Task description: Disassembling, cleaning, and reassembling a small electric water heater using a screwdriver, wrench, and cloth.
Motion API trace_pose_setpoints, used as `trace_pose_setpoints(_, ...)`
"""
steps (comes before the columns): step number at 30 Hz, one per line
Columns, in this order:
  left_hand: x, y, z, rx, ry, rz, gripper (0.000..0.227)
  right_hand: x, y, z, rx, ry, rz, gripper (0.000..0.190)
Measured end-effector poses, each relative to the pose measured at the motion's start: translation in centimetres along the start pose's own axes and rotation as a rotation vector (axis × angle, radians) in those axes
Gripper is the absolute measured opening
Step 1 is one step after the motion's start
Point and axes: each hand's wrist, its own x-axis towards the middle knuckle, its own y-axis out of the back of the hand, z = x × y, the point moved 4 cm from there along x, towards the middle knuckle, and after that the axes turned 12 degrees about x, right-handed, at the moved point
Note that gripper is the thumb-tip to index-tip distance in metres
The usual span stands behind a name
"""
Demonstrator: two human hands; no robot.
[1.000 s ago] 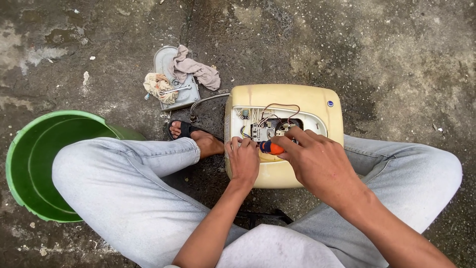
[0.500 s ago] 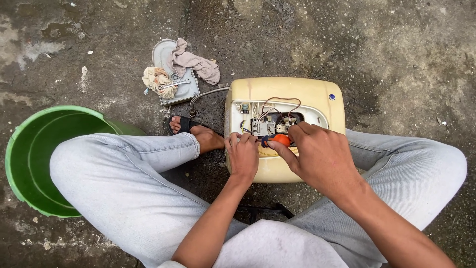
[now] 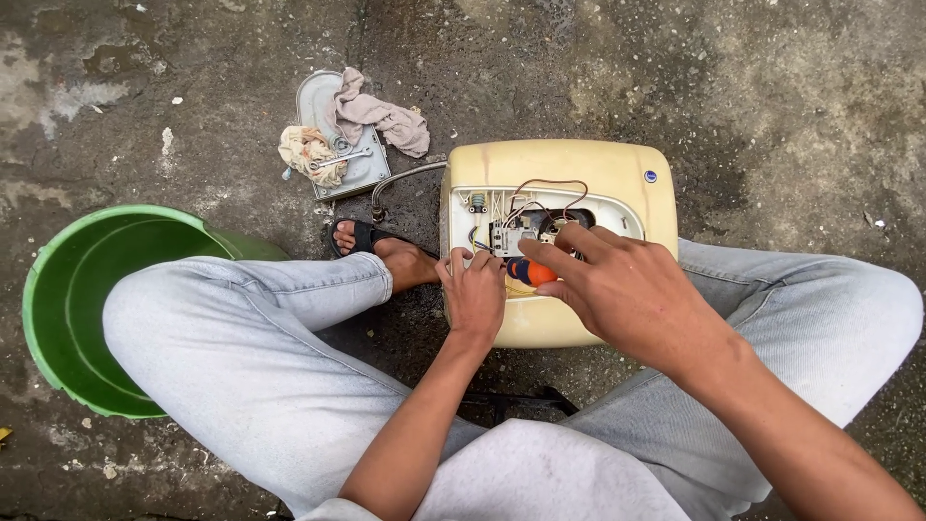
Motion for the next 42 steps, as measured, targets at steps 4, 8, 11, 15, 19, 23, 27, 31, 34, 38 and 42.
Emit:
trace_pose_setpoints(4,-0.1,-0.7,-0.3,0.006,0.003,-0.002,0.019,0.3,-0.1,-0.4,0.044,0.052,0.097,0.032)
trace_pose_setpoints(8,-0.1,-0.7,-0.4,-0.061,0.043,0.032,0.018,0.2,-0.9,0.2,0.054,-0.04,0.171,0.031)
trace_pose_setpoints(11,0.1,-0.3,-0.5,-0.061,0.044,0.045,0.015,0.4,-1.0,0.3,0.04,-0.064,0.221,0.045)
trace_pose_setpoints(15,-0.1,-0.8,-0.4,-0.023,0.029,0.034,0.017,0.3,-1.2,0.5,0.049,-0.111,0.206,0.058)
trace_pose_setpoints(19,-0.2,-0.8,-0.3,0.047,-0.012,-0.001,0.016,0.5,-0.5,0.2,0.041,-0.109,0.098,0.083)
trace_pose_setpoints(23,-0.2,-0.3,-0.2,0.051,-0.03,0.05,0.017,0.3,-0.6,-0.2,-0.004,0.045,0.033,0.047)
trace_pose_setpoints(27,-0.4,-0.1,-0.1,0.033,-0.01,0.081,0.016,0.2,-0.9,0.7,-0.029,-0.005,0.103,0.032)
trace_pose_setpoints(31,-0.8,-1.2,-0.3,-0.034,0.002,0.181,0.015,0.3,-1.9,1.3,-0.075,-0.061,0.119,0.05)
trace_pose_setpoints(34,-0.8,-3.9,-0.9,0.002,-0.019,0.192,0.011,0.1,-1.3,1.2,0.054,-0.119,0.134,0.042)
trace_pose_setpoints(38,-0.7,-3.1,-0.7,0.021,-0.018,0.168,0.008,-0.3,0.5,0.9,0.071,-0.114,0.005,0.046)
trace_pose_setpoints(42,-0.6,-1.9,-0.4,0.026,-0.015,0.149,0.008,-0.8,-0.3,1.2,-0.026,0.063,-0.047,0.022)
